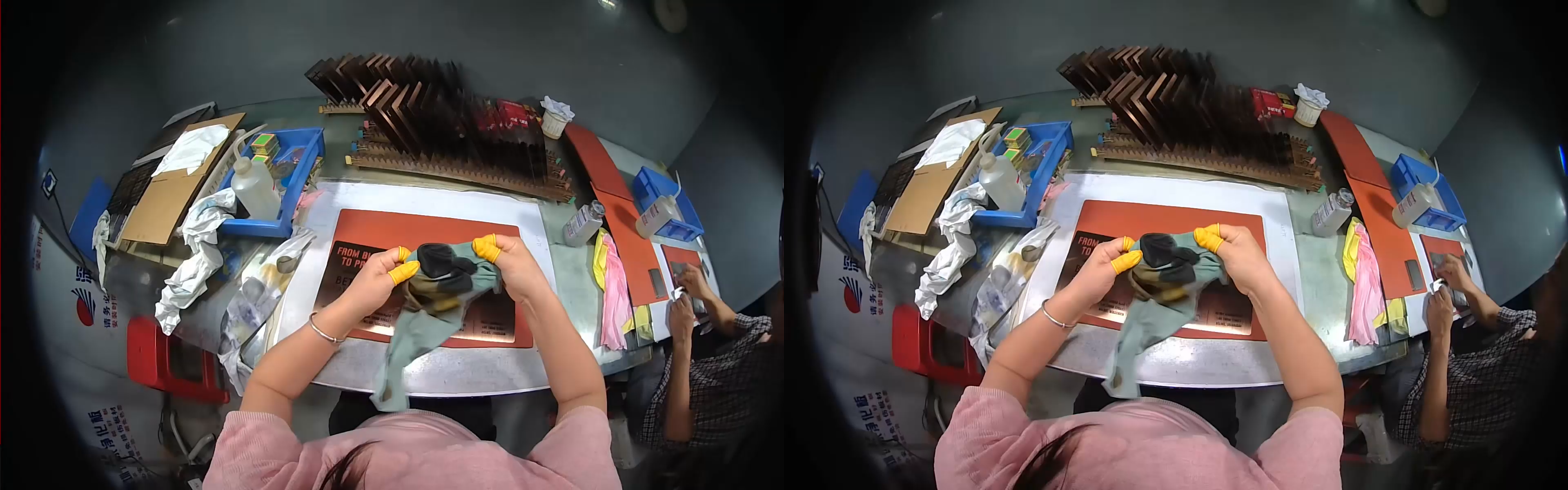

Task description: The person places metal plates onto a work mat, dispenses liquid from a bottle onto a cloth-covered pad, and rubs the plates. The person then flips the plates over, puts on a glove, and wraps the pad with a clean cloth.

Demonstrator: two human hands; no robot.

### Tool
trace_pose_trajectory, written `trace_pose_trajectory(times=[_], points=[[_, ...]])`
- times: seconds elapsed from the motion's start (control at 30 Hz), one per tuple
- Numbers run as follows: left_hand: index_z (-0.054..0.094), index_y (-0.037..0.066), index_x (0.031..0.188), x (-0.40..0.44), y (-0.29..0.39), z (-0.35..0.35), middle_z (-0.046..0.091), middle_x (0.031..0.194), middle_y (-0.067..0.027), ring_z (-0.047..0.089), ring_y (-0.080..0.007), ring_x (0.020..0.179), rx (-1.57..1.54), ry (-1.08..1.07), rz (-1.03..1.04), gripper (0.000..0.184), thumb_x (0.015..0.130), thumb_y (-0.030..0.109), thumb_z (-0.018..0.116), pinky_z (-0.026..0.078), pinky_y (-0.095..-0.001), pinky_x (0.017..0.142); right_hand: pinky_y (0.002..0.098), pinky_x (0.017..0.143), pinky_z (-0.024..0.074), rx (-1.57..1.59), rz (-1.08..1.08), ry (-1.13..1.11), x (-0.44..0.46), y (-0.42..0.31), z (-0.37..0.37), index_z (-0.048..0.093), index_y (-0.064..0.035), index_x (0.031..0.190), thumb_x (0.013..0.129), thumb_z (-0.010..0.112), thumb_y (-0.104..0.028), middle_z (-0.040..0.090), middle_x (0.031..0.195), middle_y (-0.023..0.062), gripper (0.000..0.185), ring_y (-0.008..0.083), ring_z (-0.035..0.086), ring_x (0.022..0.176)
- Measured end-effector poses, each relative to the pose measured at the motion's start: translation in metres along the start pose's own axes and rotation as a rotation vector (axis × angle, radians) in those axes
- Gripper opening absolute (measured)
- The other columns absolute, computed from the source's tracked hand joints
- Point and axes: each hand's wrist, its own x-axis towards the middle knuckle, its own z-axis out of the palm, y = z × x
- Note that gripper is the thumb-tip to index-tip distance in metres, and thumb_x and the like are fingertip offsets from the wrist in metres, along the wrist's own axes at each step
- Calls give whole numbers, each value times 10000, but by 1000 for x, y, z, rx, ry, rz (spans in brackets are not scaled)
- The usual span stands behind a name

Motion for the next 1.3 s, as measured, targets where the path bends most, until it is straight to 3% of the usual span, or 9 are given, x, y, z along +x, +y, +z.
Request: trace_pose_trajectory(times=[0.2, 0.3, 0.47, 0.63, 0.8, 0.9, 1.0, 1.07, 1.3], points=[[545, 13, 889, 0, 8, 3, 588, 909, -52, 563, -122, 851, -630, -205, -84, 111, 783, 46, 537, 455, -247, 787, 237, 637, 493, 344, 128, -217, 3, -10, 3, 627, -8, 883, 873, 528, -181, 639, 841, 57, 199, 112, 606, 718], [547, 7, 912, 1, 14, 6, 592, 941, -67, 571, -143, 882, -709, -237, -99, 129, 789, 40, 524, 461, -271, 817, 236, 666, 488, 474, 164, -258, 4, 0, 4, 614, 2, 935, 880, 503, -174, 635, 874, 65, 215, 120, 606, 757], [507, 66, 786, 8, 12, 0, 507, 776, 49, 444, -29, 708, -239, -172, -32, 61, 818, 62, 558, 365, -186, 659, 241, 701, 473, 316, 27, -163, 5, 8, -1, 602, -28, 916, 876, 511, -175, 623, 889, 29, 178, 113, 586, 802], [498, 75, 772, 9, 13, 6, 498, 748, 56, 437, -28, 692, -244, -125, 20, 75, 818, 52, 553, 357, -184, 654, 247, 675, 483, 196, 74, -69, 2, -6, 9, 601, -31, 883, 875, 536, -206, 626, 842, 19, 187, 97, 588, 749], [474, 74, 771, 13, 11, 14, 486, 728, 56, 436, -15, 681, -394, -83, 61, 114, 814, 67, 580, 354, -175, 620, 251, 725, 461, 276, 132, -205, 0, 8, 11, 605, -13, 971, 825, 581, -382, 621, 887, 21, 398, 98, 568, 791], [463, 62, 819, 12, 8, 12, 531, 797, 4, 519, -61, 752, -168, -85, 103, 124, 804, 48, 586, 431, -206, 676, 218, 717, 420, 120, 104, -157, -12, 5, 26, 617, -22, 940, 800, 646, -231, 603, 870, -1, 253, 92, 541, 786], [449, 68, 799, 0, 11, 19, 507, 751, 19, 492, -38, 701, -190, -74, 42, 159, 805, 59, 608, 416, -185, 604, 222, 735, 422, 32, -21, -63, -10, 11, 34, 610, -8, 935, 798, 626, -108, 602, 856, -4, 170, 75, 537, 778], [431, 75, 766, -5, 23, 25, 499, 708, 27, 482, -33, 618, -290, -32, 10, 186, 814, 76, 611, 404, -170, 516, 217, 714, 430, 64, -42, -49, -14, 6, 40, 604, 1, 911, 809, 601, -84, 597, 849, -3, 133, 72, 537, 761], [503, 50, 916, -22, 30, 22, 573, 802, -36, 559, -74, 665, -673, 115, -187, 133, 820, 64, 594, 469, -217, 559, 194, 623, 412, -166, -99, -38, -34, -15, 31, 593, 18, 892, 816, 566, -60, 584, 759, -2, 112, 56, 501, 688]])
